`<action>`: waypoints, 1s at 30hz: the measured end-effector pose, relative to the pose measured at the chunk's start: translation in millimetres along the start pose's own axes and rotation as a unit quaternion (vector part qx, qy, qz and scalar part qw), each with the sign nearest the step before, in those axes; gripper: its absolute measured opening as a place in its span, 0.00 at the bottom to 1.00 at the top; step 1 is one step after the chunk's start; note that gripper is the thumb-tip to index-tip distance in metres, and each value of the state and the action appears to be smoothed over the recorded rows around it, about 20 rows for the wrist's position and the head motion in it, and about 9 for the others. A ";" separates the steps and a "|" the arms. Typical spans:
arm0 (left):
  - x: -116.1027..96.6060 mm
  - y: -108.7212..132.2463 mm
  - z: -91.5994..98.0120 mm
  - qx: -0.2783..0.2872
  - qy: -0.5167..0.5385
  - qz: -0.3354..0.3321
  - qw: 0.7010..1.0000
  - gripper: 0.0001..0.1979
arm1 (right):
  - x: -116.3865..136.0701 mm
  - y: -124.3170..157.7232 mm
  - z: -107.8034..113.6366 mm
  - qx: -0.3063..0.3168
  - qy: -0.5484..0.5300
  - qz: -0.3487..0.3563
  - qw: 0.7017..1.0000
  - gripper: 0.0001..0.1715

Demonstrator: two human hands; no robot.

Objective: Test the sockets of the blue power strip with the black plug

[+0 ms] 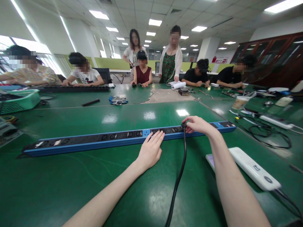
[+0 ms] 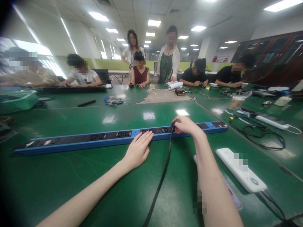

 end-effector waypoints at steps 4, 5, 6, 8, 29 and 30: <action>-0.8 -0.7 0.4 0.002 -0.001 0.001 1.000 0.38 | -7.2 2.0 9.6 0.012 0.116 0.067 0.991 0.23; -0.9 -0.9 0.4 0.002 -0.001 0.001 1.000 0.38 | -7.8 2.1 12.6 0.000 0.148 0.074 0.986 0.20; -1.0 -1.0 0.5 0.002 -0.001 0.000 1.000 0.38 | -7.7 2.3 14.9 -0.010 0.176 0.076 0.981 0.18; -0.9 -1.2 0.4 0.003 0.001 0.001 1.000 0.38 | -4.5 3.1 16.4 -0.031 0.227 0.079 0.970 0.18; 2.0 0.4 1.8 0.010 0.000 0.000 1.000 0.38 | 8.5 -1.8 -17.0 -0.167 0.390 -0.012 0.906 0.40; 2.1 0.5 1.8 0.008 0.000 0.000 1.000 0.38 | 6.1 -2.8 -17.8 -0.162 0.385 -0.014 0.909 0.40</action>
Point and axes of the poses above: each hand's wrist, its own y-axis away from the middle knuckle, its own z-axis out of the back of the hand, x = y × z, the point moved 2 cm from there along -y, towards the middle knuckle, and after that the axes turned 10 degrees about -x, right-handed, at the moved point
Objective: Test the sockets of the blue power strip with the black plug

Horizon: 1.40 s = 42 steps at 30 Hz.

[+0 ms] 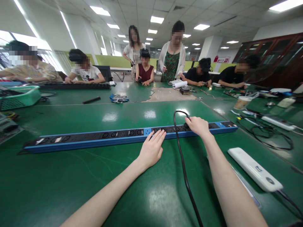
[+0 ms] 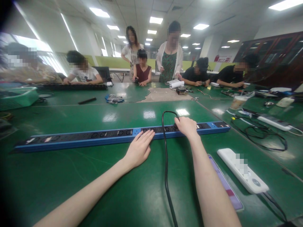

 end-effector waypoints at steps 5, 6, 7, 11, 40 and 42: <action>0.1 0.6 -0.2 0.000 0.002 0.001 1.000 0.38 | 0.0 -1.7 -4.1 0.017 -0.017 0.001 1.000 0.40; 0.2 0.7 -0.3 0.000 0.002 0.002 1.000 0.38 | 1.5 -1.4 -3.9 0.021 -0.017 0.002 1.000 0.40; 0.2 0.9 -0.4 -0.002 0.002 0.002 1.000 0.38 | 3.5 -0.9 -3.7 0.023 -0.016 0.002 1.000 0.40; 0.6 1.5 -0.6 -0.009 0.004 0.000 1.000 0.40 | 12.8 -0.7 -3.8 0.013 -0.004 0.008 1.000 0.38; 2.2 0.2 -1.4 -0.003 0.001 0.008 1.000 0.37 | 28.1 -58.1 -19.4 0.079 -0.086 0.073 0.990 0.46; 2.7 0.3 -2.0 -0.003 0.002 0.008 1.000 0.37 | 30.5 -56.0 -31.0 0.086 -0.113 0.058 0.988 0.46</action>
Point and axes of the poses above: each hand's wrist, its own y-axis away from the middle knuckle, its own z-axis out of the back of the hand, x = y × z, the point moved 2 cm from there along -y, towards the middle knuckle, and after that the axes turned 10 degrees about -x, right-handed, at the moved point
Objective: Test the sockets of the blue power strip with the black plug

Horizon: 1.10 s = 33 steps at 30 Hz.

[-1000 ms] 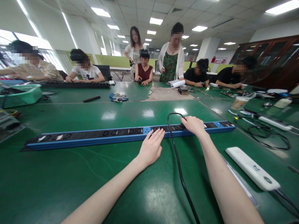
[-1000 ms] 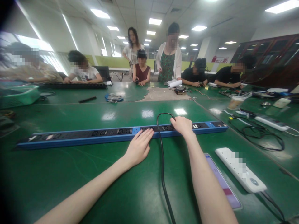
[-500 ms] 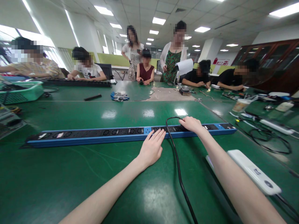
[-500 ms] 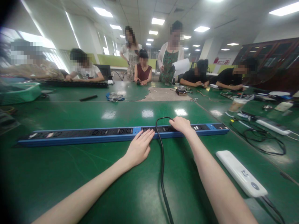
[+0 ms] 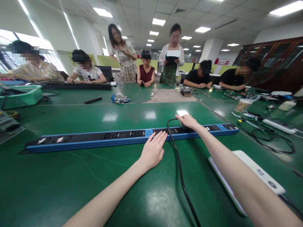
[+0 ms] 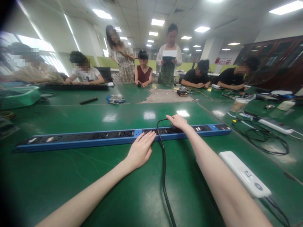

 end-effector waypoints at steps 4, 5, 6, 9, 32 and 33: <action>0.6 0.1 -0.9 0.001 0.003 0.000 1.000 0.37 | -3.2 0.0 -16.0 -0.056 -0.017 -0.008 0.998 0.45; 0.7 0.1 -1.0 0.002 0.003 0.000 1.000 0.37 | -3.9 -0.7 -18.3 -0.065 -0.017 0.000 0.998 0.45; 0.7 0.2 -1.1 0.002 0.001 0.001 1.000 0.37 | -4.5 -1.6 -20.0 -0.071 -0.017 0.010 0.997 0.44; 0.7 0.2 -1.0 0.005 -0.004 0.002 1.000 0.38 | -5.8 -4.9 -22.2 -0.079 0.000 0.035 0.996 0.43; 0.6 -0.4 1.6 0.007 -0.007 0.000 1.000 0.38 | -4.3 10.2 -19.4 -0.094 0.096 0.027 0.991 0.37; 0.7 -0.5 1.7 0.008 -0.007 0.000 1.000 0.38 | -4.1 10.2 -19.9 -0.096 0.096 0.024 0.991 0.37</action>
Point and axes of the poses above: each hand's wrist, its own y-axis away from the middle knuckle, its own z-axis out of the back of the hand, x = y × z, the point moved 2 cm from there along -y, towards the middle knuckle, and after that the axes turned 10 degrees about -x, right-handed, at the moved point
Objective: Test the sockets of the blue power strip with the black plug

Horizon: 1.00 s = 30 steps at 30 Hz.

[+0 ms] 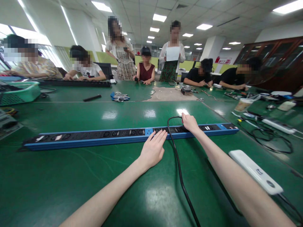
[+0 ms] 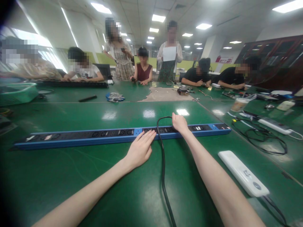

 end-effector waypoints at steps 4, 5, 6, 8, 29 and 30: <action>-0.3 -1.1 1.2 0.002 -0.001 -0.002 1.000 0.37 | -0.3 1.8 -2.0 -0.011 -0.009 -0.011 1.000 0.39; -0.5 -1.4 1.5 0.001 -0.001 -0.002 1.000 0.37 | -0.7 2.0 -2.3 -0.010 -0.011 -0.013 1.000 0.40; -0.7 -1.7 1.6 0.001 -0.001 -0.001 1.000 0.37 | -1.0 1.9 -2.4 -0.009 -0.014 -0.014 1.000 0.39; -0.9 -1.8 1.6 0.003 0.000 -0.001 1.000 0.37 | -1.1 0.8 -2.4 -0.006 -0.018 -0.015 1.000 0.38; -0.9 -0.1 3.6 -0.010 0.005 -0.003 1.000 0.37 | -10.9 24.5 27.4 0.054 0.042 0.059 0.996 0.28; -0.8 0.0 3.8 -0.011 0.005 -0.005 1.000 0.37 | -8.1 24.5 28.1 0.052 0.052 0.057 0.996 0.27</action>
Point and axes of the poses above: each hand's wrist, its own y-axis away from the middle knuckle, its own z-axis out of the back of the hand, x = y × z, the point moved 2 cm from there along -y, towards the middle knuckle, and after that the axes turned 10 degrees about -x, right-handed, at the moved point
